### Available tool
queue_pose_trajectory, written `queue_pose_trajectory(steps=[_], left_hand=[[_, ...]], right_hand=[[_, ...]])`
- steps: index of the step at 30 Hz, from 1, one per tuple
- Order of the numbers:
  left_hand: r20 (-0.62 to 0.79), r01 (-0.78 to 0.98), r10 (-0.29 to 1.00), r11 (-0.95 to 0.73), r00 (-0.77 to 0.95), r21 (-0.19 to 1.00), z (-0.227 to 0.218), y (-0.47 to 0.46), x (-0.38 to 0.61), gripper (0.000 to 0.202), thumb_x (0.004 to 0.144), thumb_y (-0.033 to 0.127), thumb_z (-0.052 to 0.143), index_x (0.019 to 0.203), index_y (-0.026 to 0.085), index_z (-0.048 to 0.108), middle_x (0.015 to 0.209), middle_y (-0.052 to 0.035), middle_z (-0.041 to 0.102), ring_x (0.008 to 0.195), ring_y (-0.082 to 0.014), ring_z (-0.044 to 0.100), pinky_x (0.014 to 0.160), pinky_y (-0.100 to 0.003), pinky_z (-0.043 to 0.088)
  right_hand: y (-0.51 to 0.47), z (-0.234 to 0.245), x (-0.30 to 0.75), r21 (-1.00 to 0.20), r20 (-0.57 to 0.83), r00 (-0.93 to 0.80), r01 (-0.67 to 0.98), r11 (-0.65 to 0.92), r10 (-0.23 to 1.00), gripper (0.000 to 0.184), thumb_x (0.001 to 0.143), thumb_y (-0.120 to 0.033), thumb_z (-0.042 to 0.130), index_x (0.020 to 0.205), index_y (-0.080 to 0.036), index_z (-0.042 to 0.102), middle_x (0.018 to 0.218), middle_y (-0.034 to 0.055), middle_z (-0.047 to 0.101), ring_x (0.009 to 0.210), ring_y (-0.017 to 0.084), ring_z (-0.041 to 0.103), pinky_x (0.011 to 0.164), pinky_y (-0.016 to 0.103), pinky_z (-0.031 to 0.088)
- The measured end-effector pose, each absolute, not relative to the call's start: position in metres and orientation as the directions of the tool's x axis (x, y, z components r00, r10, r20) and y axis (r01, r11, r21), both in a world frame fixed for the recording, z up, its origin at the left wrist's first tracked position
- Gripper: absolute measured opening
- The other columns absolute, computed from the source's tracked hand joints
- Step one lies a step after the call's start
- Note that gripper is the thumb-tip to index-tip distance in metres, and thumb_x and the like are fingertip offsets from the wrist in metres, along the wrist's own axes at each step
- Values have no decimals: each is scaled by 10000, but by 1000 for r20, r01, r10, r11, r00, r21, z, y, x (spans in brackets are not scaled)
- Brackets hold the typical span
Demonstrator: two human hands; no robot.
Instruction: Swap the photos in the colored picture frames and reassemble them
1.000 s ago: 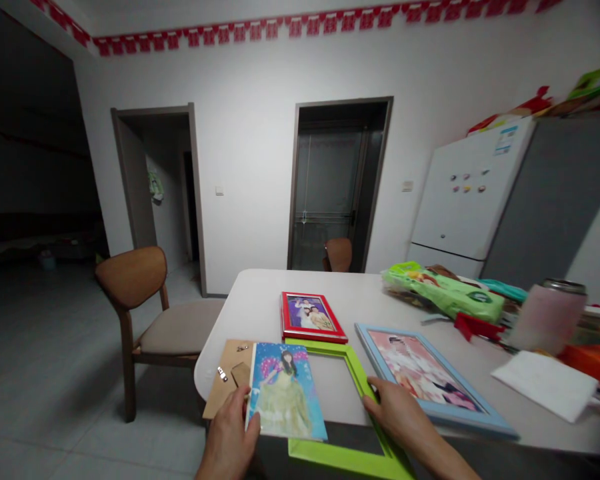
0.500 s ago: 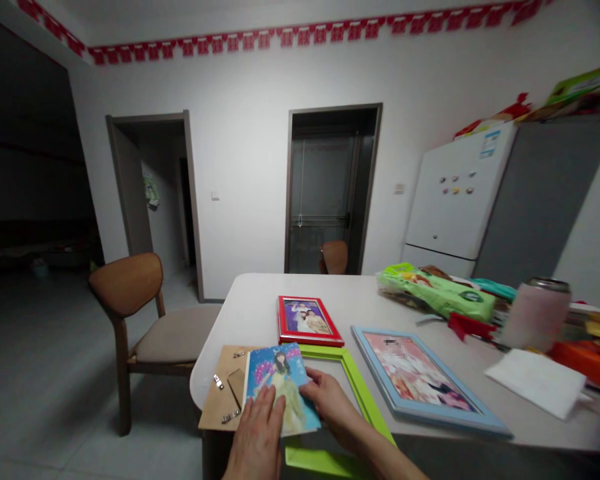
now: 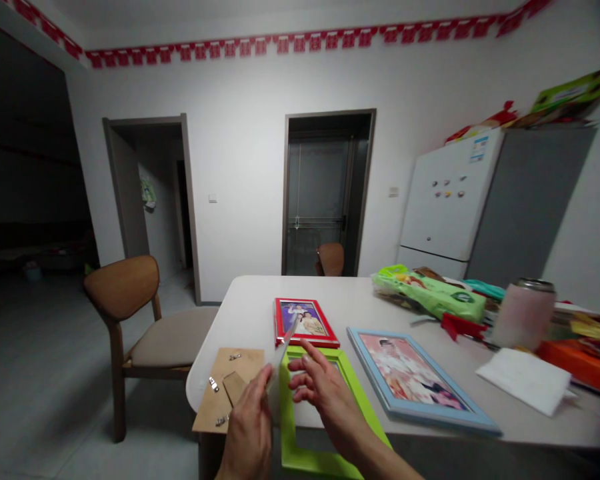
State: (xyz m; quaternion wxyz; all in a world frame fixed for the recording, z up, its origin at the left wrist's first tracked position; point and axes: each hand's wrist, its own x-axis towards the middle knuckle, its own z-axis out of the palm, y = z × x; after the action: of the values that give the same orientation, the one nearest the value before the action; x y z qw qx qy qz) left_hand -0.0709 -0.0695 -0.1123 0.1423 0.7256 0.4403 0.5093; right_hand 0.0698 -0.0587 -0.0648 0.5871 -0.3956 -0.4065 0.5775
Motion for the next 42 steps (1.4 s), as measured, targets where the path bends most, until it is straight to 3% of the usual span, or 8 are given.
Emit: queue_pose_trajectory(steps=[4,7,10,15,20,33,38,42], left_hand=[[379,96,915,-368,-141,925,-107,-74,-46,375,798,314,377,1114,134,467,1080,-94,565,1035,-225,484,899,-351,369],[251,-230,966,-258,-59,938,-113,-76,-24,436,770,376,406,1114,113,453,1075,-108,567,1035,-226,485,896,-331,370],[210,-343,978,-193,13,919,-123,-72,-18,540,720,396,459,1165,99,386,1150,-133,509,1071,-224,454,904,-312,362],[187,-9,982,-187,25,982,-133,-63,-36,626,657,307,468,1193,18,322,1232,-201,398,1130,-219,389,942,-317,312],[209,480,961,-272,182,834,-136,-69,-40,549,619,170,451,1156,63,419,1226,-141,431,1147,-208,366,980,-332,255],[278,598,890,-449,361,664,-142,-70,-40,569,595,172,518,1153,92,442,1246,-169,389,1153,-257,350,968,-404,291],[176,671,886,-443,429,595,-128,-75,-38,571,604,228,546,1144,65,449,1251,-179,377,1172,-269,311,979,-402,265],[84,739,883,-434,461,515,-118,-78,-34,589,628,247,537,1162,28,421,1270,-188,341,1191,-263,272,994,-378,235]], right_hand=[[-55,-98,89,-919,-217,55,-348,-185,975,398,647,-372,565,958,-128,510,816,75,613,642,139,588,553,250,466],[-50,-112,102,-895,-184,87,-427,-131,979,292,663,-344,521,875,-144,527,801,78,639,734,175,604,605,269,478],[-45,-108,121,-917,-126,170,-396,-50,977,314,679,-300,460,961,-165,491,785,63,659,728,194,616,555,273,480],[-36,-101,158,-967,-206,146,-181,-179,968,463,692,-251,384,1143,-149,395,703,65,672,596,207,627,478,288,456],[-20,-112,162,-989,-143,186,19,-149,972,498,656,-228,405,1145,-138,438,597,44,661,526,202,613,474,285,445],[8,-125,154,-851,75,194,523,-38,978,368,688,-280,374,908,-88,597,792,102,667,729,199,606,596,252,420],[0,-116,149,-501,209,115,865,5,971,343,737,-340,377,864,-116,603,842,141,643,762,210,589,643,268,387],[-2,-123,147,-261,230,115,964,-53,966,398,751,-422,369,884,-115,585,860,154,606,755,229,582,620,291,385]])
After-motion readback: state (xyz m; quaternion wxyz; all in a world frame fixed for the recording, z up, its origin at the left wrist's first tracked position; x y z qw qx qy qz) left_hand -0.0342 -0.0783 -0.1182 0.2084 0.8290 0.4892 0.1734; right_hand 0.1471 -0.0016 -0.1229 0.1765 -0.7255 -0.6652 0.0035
